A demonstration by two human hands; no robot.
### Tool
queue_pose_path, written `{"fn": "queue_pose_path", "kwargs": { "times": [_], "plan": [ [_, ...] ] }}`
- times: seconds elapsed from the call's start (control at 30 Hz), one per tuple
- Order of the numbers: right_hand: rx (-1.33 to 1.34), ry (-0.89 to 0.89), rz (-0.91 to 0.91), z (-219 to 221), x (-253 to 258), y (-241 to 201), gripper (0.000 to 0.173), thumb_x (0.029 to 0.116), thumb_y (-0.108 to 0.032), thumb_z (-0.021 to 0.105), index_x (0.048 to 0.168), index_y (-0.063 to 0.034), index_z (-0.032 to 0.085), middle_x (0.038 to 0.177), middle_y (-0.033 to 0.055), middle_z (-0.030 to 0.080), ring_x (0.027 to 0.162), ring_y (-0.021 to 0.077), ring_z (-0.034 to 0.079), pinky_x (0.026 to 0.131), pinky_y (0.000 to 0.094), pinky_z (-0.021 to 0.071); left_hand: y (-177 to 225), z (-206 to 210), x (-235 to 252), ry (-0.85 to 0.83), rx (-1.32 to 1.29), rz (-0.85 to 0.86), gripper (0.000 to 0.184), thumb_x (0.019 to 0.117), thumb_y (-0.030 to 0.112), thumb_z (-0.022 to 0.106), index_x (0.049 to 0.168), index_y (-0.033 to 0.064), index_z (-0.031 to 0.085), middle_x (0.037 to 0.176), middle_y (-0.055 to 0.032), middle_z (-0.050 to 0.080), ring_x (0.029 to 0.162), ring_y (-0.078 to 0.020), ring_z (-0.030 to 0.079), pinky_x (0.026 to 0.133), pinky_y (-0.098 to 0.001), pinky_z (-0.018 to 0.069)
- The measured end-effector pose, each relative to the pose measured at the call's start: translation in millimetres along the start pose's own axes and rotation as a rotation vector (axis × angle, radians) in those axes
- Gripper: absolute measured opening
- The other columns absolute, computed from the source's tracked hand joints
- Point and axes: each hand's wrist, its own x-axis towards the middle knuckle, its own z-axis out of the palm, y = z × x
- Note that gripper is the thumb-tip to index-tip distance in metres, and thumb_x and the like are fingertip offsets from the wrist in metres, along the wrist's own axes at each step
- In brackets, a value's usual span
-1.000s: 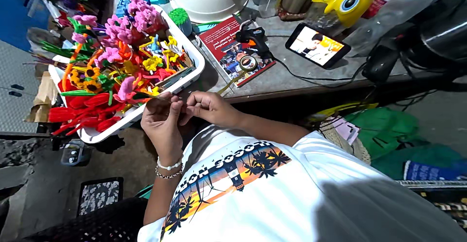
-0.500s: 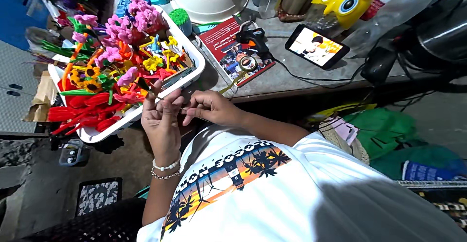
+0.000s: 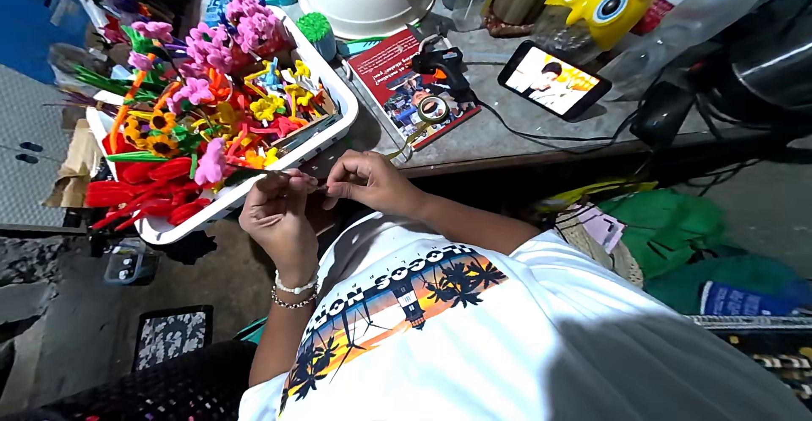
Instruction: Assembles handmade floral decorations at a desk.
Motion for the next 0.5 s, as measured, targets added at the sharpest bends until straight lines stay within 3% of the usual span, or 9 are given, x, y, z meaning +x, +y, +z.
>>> {"fn": "queue_pose_path", "kwargs": {
  "times": [0.07,0.17,0.23,0.3,0.37,0.43,0.47,0.5],
  "plan": [
    [0.223,-0.101,0.080,-2,0,-4,0.008,0.0980,0.000,0.063,0.098,0.0080,0.066,0.090,0.0120,0.068,0.080,0.0133,0.069,0.077,0.0298,0.0601,1,-2,1,-0.048,-0.054,-0.051,0.013,0.0952,0.009,0.071,0.104,0.0180,0.071,0.099,0.0068,0.073,0.088,-0.0071,0.070,0.083,-0.0257,0.0604],
    [0.518,-0.218,0.245,-1,0,-8,0.007,0.1017,0.001,0.055,0.101,0.0052,0.061,0.082,0.0077,0.074,0.074,0.0082,0.071,0.072,0.0238,0.0586,0,-3,4,-0.095,-0.194,-0.179,0.009,0.0966,0.014,0.071,0.105,0.0179,0.071,0.096,0.0070,0.072,0.086,-0.0050,0.069,0.083,-0.0231,0.0591],
    [0.499,-0.175,0.244,3,-2,-6,0.008,0.1017,-0.002,0.057,0.100,0.0045,0.061,0.081,0.0073,0.074,0.072,0.0072,0.071,0.070,0.0232,0.0579,-2,-1,4,-0.106,-0.193,-0.210,0.010,0.0992,0.015,0.067,0.108,0.0177,0.070,0.097,0.0077,0.071,0.087,-0.0035,0.068,0.084,-0.0221,0.0581],
    [0.275,-0.046,0.141,4,-3,-2,0.010,0.1004,-0.006,0.062,0.098,0.0044,0.063,0.083,0.0087,0.074,0.074,0.0087,0.071,0.072,0.0263,0.0586,-5,2,5,-0.097,-0.115,-0.193,0.017,0.0996,0.018,0.067,0.117,0.0159,0.067,0.105,0.0066,0.070,0.094,-0.0061,0.068,0.090,-0.0258,0.0580],
    [0.031,0.064,0.027,4,-2,2,0.011,0.0967,-0.010,0.067,0.096,0.0008,0.070,0.089,0.0064,0.071,0.080,0.0105,0.068,0.082,0.0367,0.0545,-8,2,4,-0.105,-0.035,-0.137,0.029,0.0997,0.018,0.068,0.127,0.0121,0.061,0.117,0.0034,0.069,0.105,-0.0114,0.068,0.096,-0.0327,0.0576],
    [-0.088,0.096,-0.027,5,-1,5,0.010,0.0944,-0.013,0.070,0.095,-0.0039,0.072,0.092,0.0043,0.071,0.087,0.0110,0.065,0.093,0.0482,0.0434,-9,5,0,-0.076,0.011,-0.104,0.031,0.0944,0.014,0.074,0.123,0.0126,0.063,0.111,0.0046,0.070,0.096,-0.0083,0.069,0.085,-0.0275,0.0603],
    [-0.111,0.086,-0.029,5,-2,5,0.011,0.0949,-0.016,0.070,0.096,-0.0053,0.071,0.094,0.0030,0.070,0.088,0.0099,0.064,0.096,0.0493,0.0411,-8,5,-2,-0.055,0.012,-0.098,0.027,0.0923,0.011,0.076,0.117,0.0118,0.066,0.105,0.0037,0.072,0.088,-0.0074,0.070,0.077,-0.0252,0.0617],
    [-0.104,0.073,-0.020,6,-3,4,0.011,0.0950,-0.016,0.070,0.097,-0.0049,0.070,0.094,0.0031,0.070,0.087,0.0094,0.064,0.094,0.0480,0.0420,-6,4,-2,-0.066,0.016,-0.098,0.025,0.0920,0.008,0.076,0.115,0.0112,0.068,0.104,0.0031,0.072,0.088,-0.0072,0.070,0.078,-0.0248,0.0615]
  ]
}}
